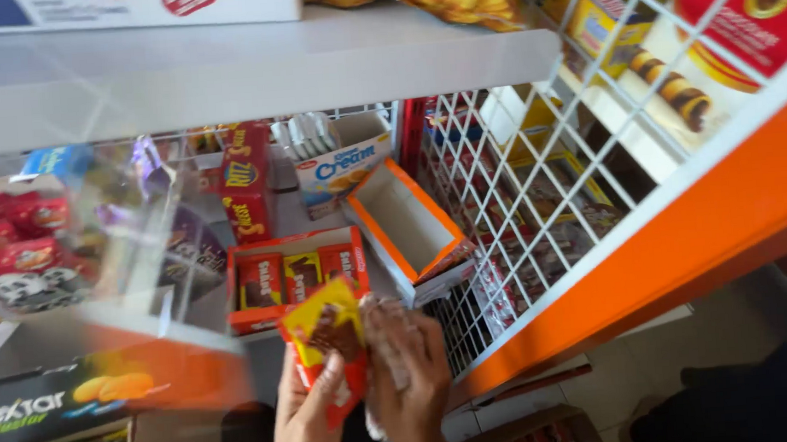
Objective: Wiping snack packages with a cloth and organizing them into a cardboard box.
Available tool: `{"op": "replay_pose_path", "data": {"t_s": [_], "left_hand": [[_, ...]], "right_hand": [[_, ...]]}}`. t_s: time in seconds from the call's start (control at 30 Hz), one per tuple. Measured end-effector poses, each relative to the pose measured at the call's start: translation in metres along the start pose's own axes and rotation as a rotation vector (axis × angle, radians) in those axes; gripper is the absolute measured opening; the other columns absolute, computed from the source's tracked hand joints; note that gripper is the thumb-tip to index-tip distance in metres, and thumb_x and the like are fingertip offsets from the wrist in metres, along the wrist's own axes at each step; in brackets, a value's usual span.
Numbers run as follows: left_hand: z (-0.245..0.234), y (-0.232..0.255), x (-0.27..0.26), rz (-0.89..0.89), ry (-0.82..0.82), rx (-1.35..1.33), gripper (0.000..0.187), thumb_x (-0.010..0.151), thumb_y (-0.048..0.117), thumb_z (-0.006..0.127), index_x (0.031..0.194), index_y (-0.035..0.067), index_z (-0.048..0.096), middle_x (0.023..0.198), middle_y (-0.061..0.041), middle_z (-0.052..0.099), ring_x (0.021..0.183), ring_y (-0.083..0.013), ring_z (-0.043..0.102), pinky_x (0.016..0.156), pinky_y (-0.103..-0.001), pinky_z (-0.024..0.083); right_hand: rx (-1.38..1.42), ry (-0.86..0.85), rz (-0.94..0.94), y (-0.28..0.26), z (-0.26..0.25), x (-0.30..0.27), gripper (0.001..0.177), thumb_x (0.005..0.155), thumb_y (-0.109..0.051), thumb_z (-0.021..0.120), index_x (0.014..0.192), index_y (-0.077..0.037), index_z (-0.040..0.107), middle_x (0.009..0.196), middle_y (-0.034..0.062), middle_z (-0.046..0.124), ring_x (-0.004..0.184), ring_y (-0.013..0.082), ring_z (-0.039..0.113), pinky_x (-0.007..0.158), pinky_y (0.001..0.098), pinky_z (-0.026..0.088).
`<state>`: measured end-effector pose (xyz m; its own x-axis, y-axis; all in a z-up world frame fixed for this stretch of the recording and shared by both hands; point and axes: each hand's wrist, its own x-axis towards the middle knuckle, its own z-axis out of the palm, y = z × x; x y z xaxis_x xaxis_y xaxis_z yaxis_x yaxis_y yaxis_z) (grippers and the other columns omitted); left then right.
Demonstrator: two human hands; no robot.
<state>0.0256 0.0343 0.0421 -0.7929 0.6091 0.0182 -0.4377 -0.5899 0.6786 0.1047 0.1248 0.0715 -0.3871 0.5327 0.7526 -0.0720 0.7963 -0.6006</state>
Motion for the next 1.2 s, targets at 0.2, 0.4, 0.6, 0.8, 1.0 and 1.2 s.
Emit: {"op": "replay_pose_path", "data": {"t_s": [0.2, 0.4, 0.6, 0.8, 1.0, 1.2], "left_hand": [[0.005, 0.019, 0.004, 0.002, 0.160, -0.028, 0.042, 0.100, 0.010, 0.054, 0.142, 0.006, 0.051, 0.127, -0.011, 0.066, 0.111, -0.0192, 0.067, 0.093, -0.037, 0.056], [-0.001, 0.029, 0.001, 0.189, 0.067, 0.210, 0.039, 0.105, 0.011, 0.057, 0.142, 0.000, 0.053, 0.128, -0.014, 0.065, 0.113, -0.0211, 0.064, 0.095, -0.036, 0.052], [0.016, 0.039, -0.007, 0.202, -0.046, 0.416, 0.048, 0.101, 0.008, 0.059, 0.146, 0.000, 0.047, 0.135, -0.011, 0.063, 0.124, -0.0161, 0.059, 0.106, -0.031, 0.047], [-0.014, 0.028, 0.000, 0.140, -0.027, 0.509, 0.052, 0.104, 0.019, 0.051, 0.152, 0.003, 0.042, 0.133, -0.012, 0.066, 0.119, -0.0167, 0.063, 0.100, -0.029, 0.051], [-0.017, 0.035, -0.017, -0.098, -0.231, 0.284, 0.058, 0.109, 0.034, 0.042, 0.158, 0.003, 0.041, 0.151, -0.014, 0.057, 0.139, -0.0181, 0.053, 0.115, -0.033, 0.042], [-0.049, 0.021, -0.008, -0.123, -0.125, -0.173, 0.056, 0.110, 0.034, 0.048, 0.158, 0.006, 0.037, 0.142, -0.017, 0.054, 0.128, -0.0281, 0.055, 0.108, -0.045, 0.043]], "right_hand": [[0.043, 0.050, 0.005, -0.018, 0.018, -0.026, 0.034, 0.087, -0.012, 0.071, 0.121, -0.013, 0.071, 0.126, 0.0168, 0.063, 0.120, 0.0363, 0.064, 0.102, 0.0434, 0.053], [-0.021, 0.057, -0.174, -0.014, 0.022, -0.025, 0.036, 0.088, -0.014, 0.074, 0.124, -0.018, 0.071, 0.123, 0.0107, 0.067, 0.117, 0.0269, 0.065, 0.099, 0.0383, 0.056], [0.425, -0.124, 0.260, 0.012, 0.007, -0.022, 0.041, 0.089, -0.007, 0.062, 0.129, -0.001, 0.066, 0.131, 0.0184, 0.064, 0.127, 0.0297, 0.061, 0.109, 0.0406, 0.047], [0.476, -0.002, 0.283, -0.006, 0.036, -0.058, 0.041, 0.090, -0.009, 0.062, 0.131, 0.000, 0.063, 0.134, 0.0211, 0.060, 0.129, 0.0308, 0.058, 0.114, 0.0428, 0.042], [0.160, -0.070, 0.160, -0.005, 0.028, -0.014, 0.041, 0.090, -0.005, 0.060, 0.131, -0.005, 0.065, 0.132, 0.0187, 0.061, 0.127, 0.0330, 0.061, 0.110, 0.0425, 0.048], [0.066, -0.213, -0.006, -0.022, 0.035, -0.046, 0.049, 0.073, -0.006, 0.065, 0.122, -0.010, 0.072, 0.120, 0.0183, 0.065, 0.111, 0.0351, 0.066, 0.098, 0.0427, 0.052]]}}
